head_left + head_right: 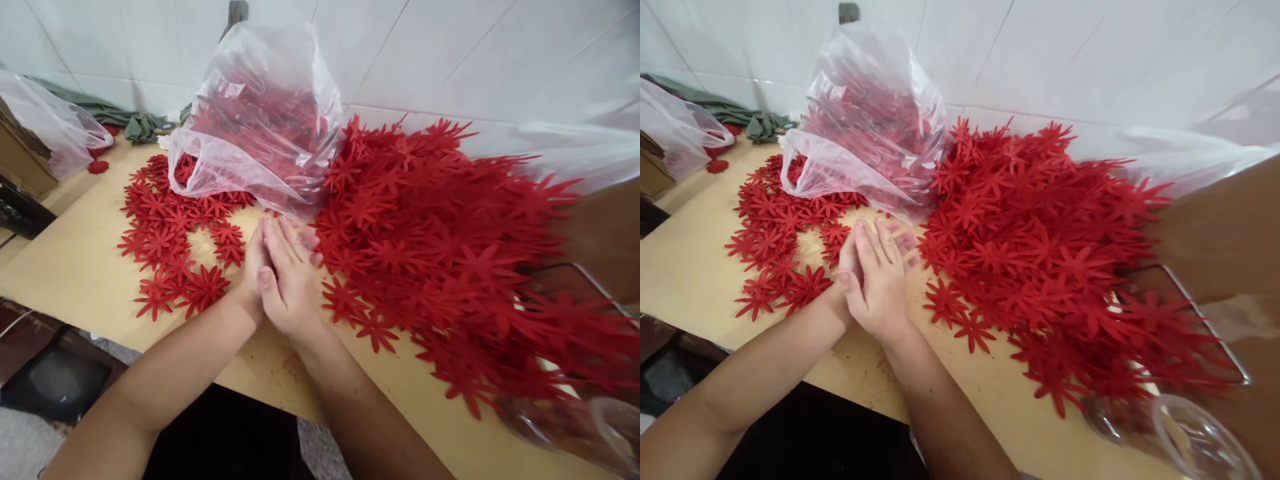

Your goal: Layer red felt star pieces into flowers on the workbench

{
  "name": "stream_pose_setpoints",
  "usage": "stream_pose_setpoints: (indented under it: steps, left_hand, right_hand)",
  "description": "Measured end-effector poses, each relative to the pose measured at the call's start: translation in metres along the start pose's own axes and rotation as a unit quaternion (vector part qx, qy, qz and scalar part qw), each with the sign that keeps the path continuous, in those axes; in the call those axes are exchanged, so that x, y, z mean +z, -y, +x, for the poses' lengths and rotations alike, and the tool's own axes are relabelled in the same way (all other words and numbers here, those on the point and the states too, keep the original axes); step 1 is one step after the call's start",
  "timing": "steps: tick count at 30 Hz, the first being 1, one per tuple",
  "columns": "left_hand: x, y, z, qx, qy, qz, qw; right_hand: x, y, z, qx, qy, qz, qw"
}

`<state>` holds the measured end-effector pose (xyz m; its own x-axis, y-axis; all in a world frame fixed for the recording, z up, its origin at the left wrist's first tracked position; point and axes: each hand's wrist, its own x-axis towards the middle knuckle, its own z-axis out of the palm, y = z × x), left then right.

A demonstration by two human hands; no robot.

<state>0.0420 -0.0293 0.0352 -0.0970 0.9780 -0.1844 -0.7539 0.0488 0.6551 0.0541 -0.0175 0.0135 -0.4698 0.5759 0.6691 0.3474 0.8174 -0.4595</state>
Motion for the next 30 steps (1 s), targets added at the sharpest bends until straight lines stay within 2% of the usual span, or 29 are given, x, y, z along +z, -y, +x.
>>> stream_pose_setpoints:
  steps: [3,5,7,9,13,16,19,23,25,27,30]
  left_hand:
    - [-0.009,0.004,0.003,-0.062,0.026,-0.007,0.998]
    - [-0.015,0.003,0.006,-0.145,0.069,0.003,0.987]
    - [-0.017,-0.001,0.009,-0.187,0.091,0.037,0.977]
    - [-0.018,-0.006,0.013,-0.163,0.065,0.070,0.982]
    - [-0.024,-0.022,0.024,-0.058,-0.036,0.044,0.997]
    - [-0.034,-0.034,0.032,-0.003,-0.059,0.033,0.998]
    - [-0.041,-0.040,0.035,0.019,-0.049,0.038,0.998]
    - [-0.041,-0.039,0.034,-0.010,-0.017,0.067,0.998]
    - [-0.039,-0.037,0.034,-0.012,0.009,0.092,0.996]
    - [-0.038,-0.037,0.032,-0.008,0.031,0.112,0.993]
    - [-0.036,-0.038,0.030,0.014,0.025,0.167,0.985]
  right_hand:
    - [-0.009,-0.016,-0.001,0.010,-0.040,-0.010,0.999]
    - [-0.019,-0.032,-0.001,0.033,-0.097,-0.035,0.994]
    - [-0.027,-0.045,0.000,0.058,-0.151,-0.060,0.985]
    - [-0.032,-0.050,0.000,0.074,-0.169,-0.074,0.980]
    - [-0.032,-0.046,0.001,0.091,-0.127,-0.081,0.984]
    - [-0.029,-0.045,0.000,0.118,-0.109,-0.049,0.986]
    - [-0.028,-0.050,-0.002,0.147,-0.076,0.031,0.986]
    - [-0.028,-0.053,-0.002,0.127,-0.048,0.045,0.990]
    - [-0.029,-0.053,-0.001,0.133,-0.056,0.046,0.988]
    - [-0.029,-0.054,0.000,0.169,-0.081,0.071,0.980]
    - [-0.029,-0.055,0.001,0.242,-0.119,0.148,0.951]
